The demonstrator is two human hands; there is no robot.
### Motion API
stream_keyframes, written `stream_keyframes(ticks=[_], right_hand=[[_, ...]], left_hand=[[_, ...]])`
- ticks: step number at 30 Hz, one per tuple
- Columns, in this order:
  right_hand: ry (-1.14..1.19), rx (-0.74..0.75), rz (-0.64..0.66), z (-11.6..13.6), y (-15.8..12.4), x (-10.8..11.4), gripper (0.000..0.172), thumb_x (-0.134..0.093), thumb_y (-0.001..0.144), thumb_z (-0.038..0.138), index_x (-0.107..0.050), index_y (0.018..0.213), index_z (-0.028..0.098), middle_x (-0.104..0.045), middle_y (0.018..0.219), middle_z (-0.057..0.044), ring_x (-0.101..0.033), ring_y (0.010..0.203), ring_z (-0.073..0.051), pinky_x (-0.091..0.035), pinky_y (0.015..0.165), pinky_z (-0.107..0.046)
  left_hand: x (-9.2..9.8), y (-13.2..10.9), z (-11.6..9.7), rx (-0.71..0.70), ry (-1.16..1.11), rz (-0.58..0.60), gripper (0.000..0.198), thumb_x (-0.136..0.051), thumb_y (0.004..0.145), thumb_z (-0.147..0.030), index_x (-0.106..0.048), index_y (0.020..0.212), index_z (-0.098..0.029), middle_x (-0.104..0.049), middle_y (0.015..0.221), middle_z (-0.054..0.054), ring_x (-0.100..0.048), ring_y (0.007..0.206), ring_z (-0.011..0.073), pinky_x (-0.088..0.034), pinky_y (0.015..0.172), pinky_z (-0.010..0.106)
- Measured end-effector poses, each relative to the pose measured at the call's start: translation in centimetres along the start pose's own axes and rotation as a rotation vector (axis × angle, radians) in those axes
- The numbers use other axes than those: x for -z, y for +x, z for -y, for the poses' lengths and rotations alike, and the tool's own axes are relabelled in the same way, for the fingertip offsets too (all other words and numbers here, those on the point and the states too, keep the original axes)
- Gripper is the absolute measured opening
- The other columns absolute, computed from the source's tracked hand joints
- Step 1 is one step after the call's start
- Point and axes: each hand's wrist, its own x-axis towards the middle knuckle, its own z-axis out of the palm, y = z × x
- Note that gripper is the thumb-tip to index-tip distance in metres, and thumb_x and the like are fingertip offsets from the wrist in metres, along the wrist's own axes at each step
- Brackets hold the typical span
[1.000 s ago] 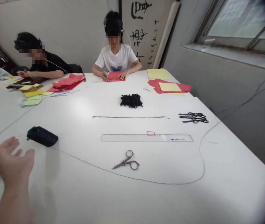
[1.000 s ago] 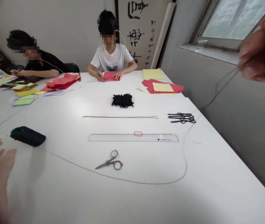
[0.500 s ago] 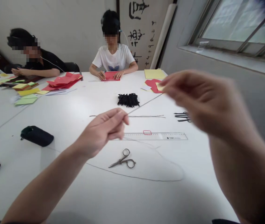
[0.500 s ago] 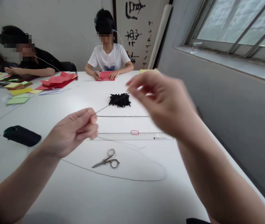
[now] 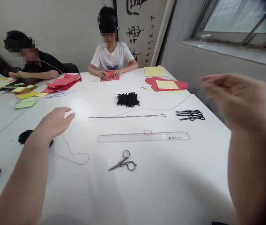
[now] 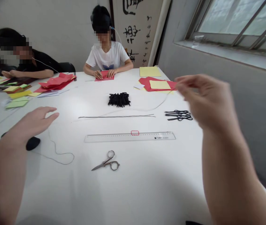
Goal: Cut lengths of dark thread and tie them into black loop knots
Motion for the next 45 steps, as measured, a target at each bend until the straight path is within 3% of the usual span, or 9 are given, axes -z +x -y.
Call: stream_keyframes(ticks=[4,7,11,19,23,26,32,37,45], right_hand=[[-0.053,0.144,0.213,6.4,-1.1,-4.0,0.010,-0.059,0.083,0.028,-0.064,0.077,0.022,-0.058,0.117,-0.007,-0.056,0.098,-0.022,-0.048,0.062,-0.033],[0.042,0.216,0.383,9.3,-1.9,-5.6,0.009,-0.056,0.085,0.022,-0.064,0.081,0.021,-0.054,0.122,-0.007,-0.052,0.107,-0.022,-0.048,0.053,-0.024],[0.142,0.235,0.430,10.9,-2.9,-6.7,0.010,-0.054,0.087,0.019,-0.064,0.084,0.021,-0.053,0.121,-0.007,-0.050,0.112,-0.020,-0.046,0.049,-0.018],[0.221,0.162,0.489,10.8,-3.3,-7.2,0.010,-0.054,0.086,0.017,-0.063,0.084,0.021,-0.055,0.118,-0.006,-0.052,0.107,-0.019,-0.044,0.048,-0.016],[0.305,0.104,0.457,10.0,-3.1,-7.8,0.009,-0.055,0.086,0.021,-0.063,0.081,0.020,-0.058,0.113,-0.005,-0.057,0.093,-0.016,-0.049,0.066,-0.025],[0.383,0.001,0.345,8.7,-2.2,-7.9,0.011,-0.058,0.086,0.028,-0.060,0.080,0.019,-0.062,0.105,-0.005,-0.058,0.090,-0.015,-0.047,0.074,-0.029],[0.523,-0.265,-0.076,4.1,0.9,-6.1,0.011,-0.066,0.078,0.026,-0.063,0.076,0.016,-0.059,0.077,-0.003,-0.050,0.066,-0.008,-0.039,0.059,-0.023],[0.452,-0.480,-0.364,-0.9,2.6,-4.0,0.005,-0.066,0.075,0.018,-0.064,0.074,0.013,-0.055,0.074,-0.002,-0.048,0.063,-0.006,-0.036,0.056,-0.022],[-0.259,-0.787,0.028,-3.6,2.0,-2.6,0.018,-0.066,0.074,0.033,-0.069,0.087,0.021,-0.053,0.067,-0.001,-0.042,0.054,-0.010,-0.029,0.047,-0.025]], left_hand=[[-0.3,-2.5,-6.2,-0.382,-0.296,-0.242,0.024,-0.054,0.086,-0.034,-0.068,0.105,-0.027,-0.064,0.119,-0.001,-0.054,0.116,0.0240,-0.041,0.102,0.038],[-0.7,-4.7,-10.3,-0.568,-0.640,-0.003,0.020,-0.066,0.079,-0.033,-0.073,0.097,-0.026,-0.070,0.107,0.001,-0.062,0.104,0.0209,-0.046,0.098,0.035],[-1.9,-6.0,-12.5,-0.528,-0.874,0.351,0.021,-0.071,0.075,-0.033,-0.075,0.093,-0.024,-0.073,0.100,0.002,-0.064,0.101,0.0208,-0.050,0.092,0.032],[-2.7,-5.7,-12.4,-0.414,-0.925,0.575,0.018,-0.071,0.075,-0.036,-0.076,0.084,-0.022,-0.074,0.086,0.002,-0.067,0.087,0.0206,-0.052,0.083,0.031],[-3.2,-5.4,-12.3,-0.373,-0.952,0.617,0.019,-0.069,0.077,-0.038,-0.076,0.080,-0.020,-0.074,0.084,0.003,-0.066,0.088,0.0215,-0.050,0.083,0.032],[-3.5,-5.0,-11.9,-0.328,-0.987,0.715,0.018,-0.070,0.076,-0.037,-0.075,0.080,-0.020,-0.074,0.083,0.004,-0.067,0.086,0.0200,-0.051,0.079,0.030],[-4.1,-4.5,-10.7,-0.231,-0.937,0.958,0.016,-0.071,0.075,-0.034,-0.072,0.078,-0.019,-0.075,0.084,0.005,-0.068,0.087,0.0175,-0.050,0.083,0.027],[-6.2,-3.6,-9.8,-0.119,-0.777,1.093,0.019,-0.070,0.075,-0.037,-0.070,0.078,-0.018,-0.075,0.083,0.006,-0.069,0.086,0.0178,-0.051,0.078,0.027],[-10.3,-2.1,-8.5,0.073,-0.755,1.202,0.023,-0.074,0.069,-0.036,-0.070,0.077,-0.016,-0.074,0.087,0.009,-0.070,0.083,0.0206,-0.052,0.074,0.028]])
